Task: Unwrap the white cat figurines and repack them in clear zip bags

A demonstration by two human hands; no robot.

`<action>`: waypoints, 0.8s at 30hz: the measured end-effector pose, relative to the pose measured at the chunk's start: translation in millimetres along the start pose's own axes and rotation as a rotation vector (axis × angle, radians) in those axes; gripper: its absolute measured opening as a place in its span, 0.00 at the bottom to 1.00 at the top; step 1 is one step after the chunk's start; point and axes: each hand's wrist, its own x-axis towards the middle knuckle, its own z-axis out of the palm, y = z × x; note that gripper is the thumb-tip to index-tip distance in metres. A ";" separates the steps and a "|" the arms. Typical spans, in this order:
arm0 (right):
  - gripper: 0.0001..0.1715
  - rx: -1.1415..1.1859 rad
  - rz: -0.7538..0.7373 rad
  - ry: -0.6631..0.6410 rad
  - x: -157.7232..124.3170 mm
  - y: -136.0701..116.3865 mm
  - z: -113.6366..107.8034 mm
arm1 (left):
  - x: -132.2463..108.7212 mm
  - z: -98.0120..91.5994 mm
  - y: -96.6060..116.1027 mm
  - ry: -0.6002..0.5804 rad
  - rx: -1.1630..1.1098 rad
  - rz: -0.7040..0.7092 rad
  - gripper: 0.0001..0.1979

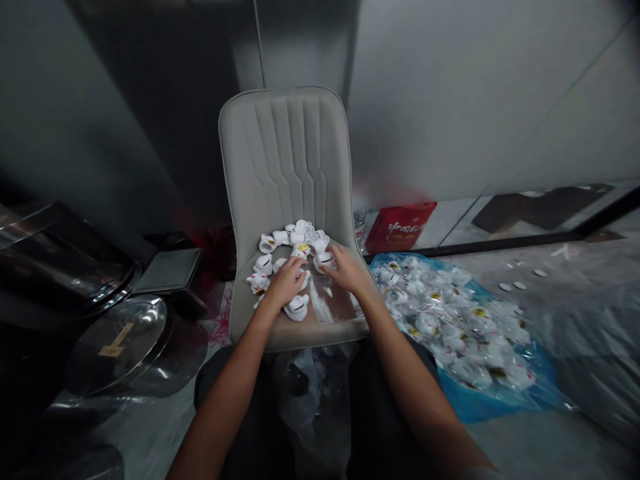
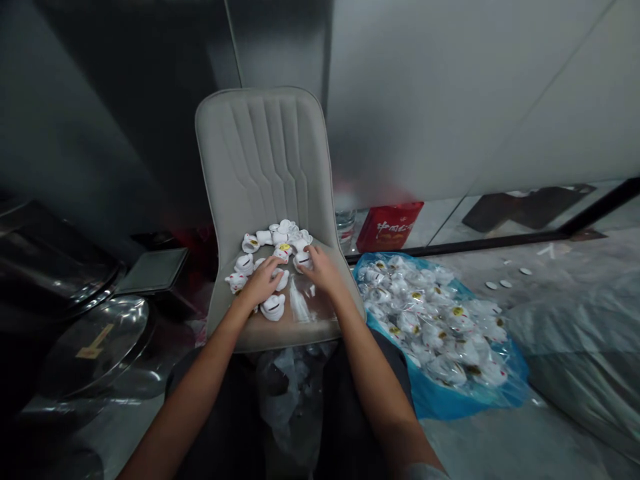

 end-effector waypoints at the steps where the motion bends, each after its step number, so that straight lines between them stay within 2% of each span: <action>1: 0.21 0.005 -0.002 -0.020 -0.1 -0.5 3.2 | 0.0 0.2 0.8 -0.043 0.034 0.002 0.14; 7: 0.22 0.053 -0.072 -0.088 3.9 -16.0 20.0 | 1.6 -0.7 0.1 -0.114 0.143 0.016 0.15; 9: 0.21 0.072 -0.081 -0.085 6.0 -21.8 25.2 | 0.4 -1.3 1.0 -0.106 0.159 0.017 0.16; 13: 0.24 0.098 -0.084 -0.126 6.1 -26.5 33.8 | -2.4 -1.0 4.9 -0.046 0.146 -0.079 0.19; 16: 0.27 0.146 -0.134 -0.183 5.6 -25.5 39.6 | -2.8 0.1 5.3 0.006 0.134 -0.101 0.27; 20: 0.30 0.184 -0.213 -0.208 17.8 -19.1 41.8 | -2.1 2.1 1.8 -0.018 0.132 -0.082 0.27; 22: 0.28 0.167 -0.189 -0.184 30.9 -11.5 38.2 | -2.3 3.3 0.0 -0.023 0.135 -0.074 0.26; 24: 0.25 0.111 -0.107 -0.110 45.6 0.5 32.1 | -1.9 4.0 -1.6 -0.010 0.137 -0.066 0.24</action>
